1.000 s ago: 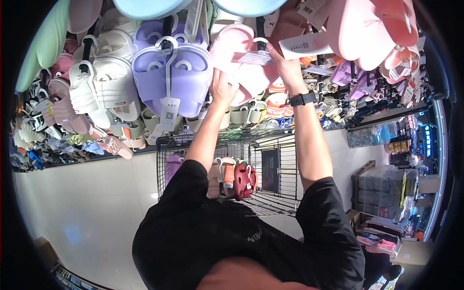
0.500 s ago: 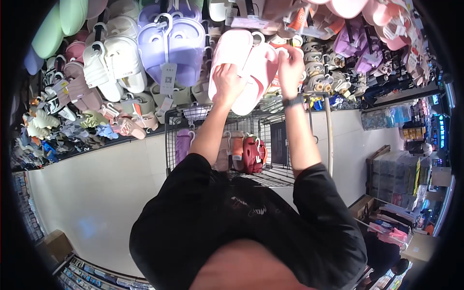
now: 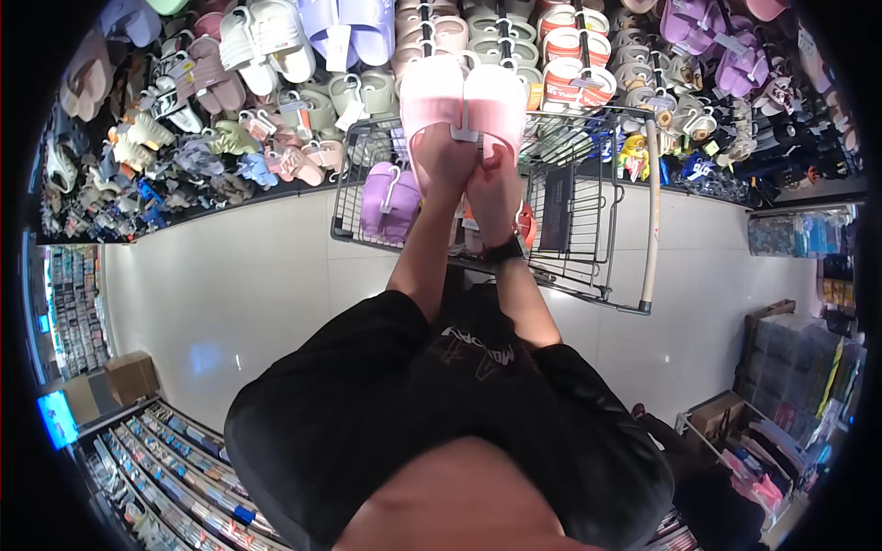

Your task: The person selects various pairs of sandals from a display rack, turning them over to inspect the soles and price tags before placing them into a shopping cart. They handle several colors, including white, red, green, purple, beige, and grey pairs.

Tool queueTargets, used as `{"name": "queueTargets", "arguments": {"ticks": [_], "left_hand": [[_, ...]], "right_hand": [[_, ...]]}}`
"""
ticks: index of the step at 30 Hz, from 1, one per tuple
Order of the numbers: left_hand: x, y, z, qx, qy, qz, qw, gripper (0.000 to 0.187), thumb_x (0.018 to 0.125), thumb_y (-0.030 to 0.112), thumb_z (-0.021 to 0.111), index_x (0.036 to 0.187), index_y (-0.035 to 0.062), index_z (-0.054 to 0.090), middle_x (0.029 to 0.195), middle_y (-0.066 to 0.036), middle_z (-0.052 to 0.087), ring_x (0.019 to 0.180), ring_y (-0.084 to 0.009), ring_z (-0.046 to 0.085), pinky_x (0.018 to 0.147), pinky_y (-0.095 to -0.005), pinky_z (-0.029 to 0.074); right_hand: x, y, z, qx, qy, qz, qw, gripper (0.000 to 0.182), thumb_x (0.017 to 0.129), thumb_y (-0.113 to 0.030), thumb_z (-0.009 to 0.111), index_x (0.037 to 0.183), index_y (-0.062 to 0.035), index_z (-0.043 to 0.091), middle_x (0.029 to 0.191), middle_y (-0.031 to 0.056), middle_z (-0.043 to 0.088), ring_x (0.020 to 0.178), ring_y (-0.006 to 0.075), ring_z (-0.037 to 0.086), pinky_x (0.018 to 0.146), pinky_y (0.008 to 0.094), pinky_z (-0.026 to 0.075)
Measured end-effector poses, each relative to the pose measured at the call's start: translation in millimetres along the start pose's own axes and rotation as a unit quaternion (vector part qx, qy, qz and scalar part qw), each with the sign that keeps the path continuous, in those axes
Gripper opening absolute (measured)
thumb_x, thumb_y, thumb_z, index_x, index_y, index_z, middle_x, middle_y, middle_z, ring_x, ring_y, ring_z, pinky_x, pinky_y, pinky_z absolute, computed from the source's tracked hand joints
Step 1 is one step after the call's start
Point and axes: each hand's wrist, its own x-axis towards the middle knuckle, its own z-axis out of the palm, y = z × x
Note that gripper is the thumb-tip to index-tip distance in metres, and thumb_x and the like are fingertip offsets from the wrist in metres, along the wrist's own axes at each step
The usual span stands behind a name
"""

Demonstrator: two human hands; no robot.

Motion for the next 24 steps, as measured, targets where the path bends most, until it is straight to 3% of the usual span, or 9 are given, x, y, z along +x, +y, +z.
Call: {"name": "queueTargets", "arguments": {"ticks": [3,4,8,14,16,17,18,21,24], "left_hand": [[1,13,-28,0.025,0.05,0.052,0.997,0.019,0.06,0.015,0.07,0.066,0.0012,0.059,0.066,-0.016,0.058,0.062,-0.0366,0.057,0.057,-0.0465,0.045],[6,21,-43,-0.001,0.072,0.07,0.995,0.022,0.063,0.018,0.072,0.067,0.0012,0.059,0.066,-0.016,0.059,0.061,-0.036,0.058,0.057,-0.0459,0.045],[24,17,-68,0.02,0.106,0.081,0.991,0.023,0.067,0.021,0.076,0.069,0.0023,0.063,0.068,-0.015,0.062,0.063,-0.0339,0.06,0.061,-0.0428,0.048],[43,-17,-65,0.004,0.128,0.116,0.985,0.018,0.071,0.021,0.071,0.073,0.0051,0.063,0.069,-0.013,0.061,0.063,-0.0337,0.06,0.058,-0.044,0.047],[51,-27,-60,0.033,0.08,0.089,0.992,0.018,0.073,0.023,0.069,0.071,0.0058,0.064,0.073,-0.014,0.063,0.065,-0.0343,0.061,0.057,-0.0436,0.048],[53,-33,-59,0.021,0.069,0.076,0.994,0.018,0.073,0.023,0.069,0.071,0.0056,0.065,0.073,-0.015,0.063,0.066,-0.0343,0.061,0.059,-0.0435,0.049],[56,-38,-59,0.009,0.059,0.063,0.996,0.019,0.074,0.024,0.069,0.071,0.0053,0.065,0.074,-0.015,0.064,0.068,-0.0344,0.062,0.06,-0.0433,0.049],[58,-59,-62,0.023,0.002,0.012,1.0,0.024,0.075,0.027,0.069,0.073,0.0029,0.066,0.078,-0.017,0.065,0.075,-0.036,0.063,0.069,-0.0446,0.05],[49,-107,-49,-0.021,0.005,-0.04,0.999,0.026,0.075,0.027,0.069,0.078,0.001,0.067,0.08,-0.018,0.065,0.077,-0.0386,0.062,0.072,-0.0471,0.049]], "right_hand": [[-12,5,-12,0.118,-0.075,0.026,0.99,0.022,0.084,-0.012,0.064,0.103,-0.0008,0.065,0.069,0.0114,0.063,0.062,0.0225,0.062,0.058,0.0367,0.048],[-19,4,-13,0.225,-0.035,-0.012,0.974,0.013,0.085,-0.011,0.066,0.09,0.0006,0.068,0.059,0.0038,0.06,0.05,0.0109,0.052,0.048,0.0286,0.041],[-35,-5,-48,0.402,-0.232,0.154,0.872,0.01,0.09,-0.006,0.062,0.096,0.0015,0.065,0.066,-0.0034,0.057,0.049,0.0013,0.042,0.044,0.019,0.031],[-49,-32,-45,0.38,-0.226,0.146,0.885,0.012,0.084,-0.004,0.067,0.095,0.0004,0.068,0.064,-0.0007,0.058,0.051,0.0063,0.049,0.046,0.0219,0.037],[-52,-49,-35,0.142,-0.067,-0.1,0.982,0.016,0.081,-0.001,0.067,0.097,-0.001,0.068,0.064,0.0019,0.054,0.051,0.0122,0.05,0.048,0.0254,0.04],[-54,-56,-27,0.009,0.015,-0.218,0.976,0.019,0.079,0.0,0.067,0.098,-0.0018,0.069,0.064,0.0033,0.053,0.051,0.0152,0.051,0.049,0.0271,0.042],[-58,-56,-20,-0.079,0.04,-0.258,0.962,0.024,0.075,-0.002,0.068,0.099,-0.0054,0.069,0.07,0.006,0.049,0.06,0.0224,0.053,0.054,0.0317,0.045],[-61,-63,16,-0.186,0.063,-0.364,0.911,0.022,0.075,-0.006,0.07,0.097,-0.0071,0.068,0.076,0.0046,0.05,0.069,0.0222,0.054,0.058,0.0336,0.047],[-70,-54,62,-0.232,0.016,-0.353,0.906,0.015,0.074,-0.01,0.07,0.087,-0.0081,0.065,0.078,0.0043,0.049,0.074,0.0234,0.054,0.06,0.0352,0.047]]}}
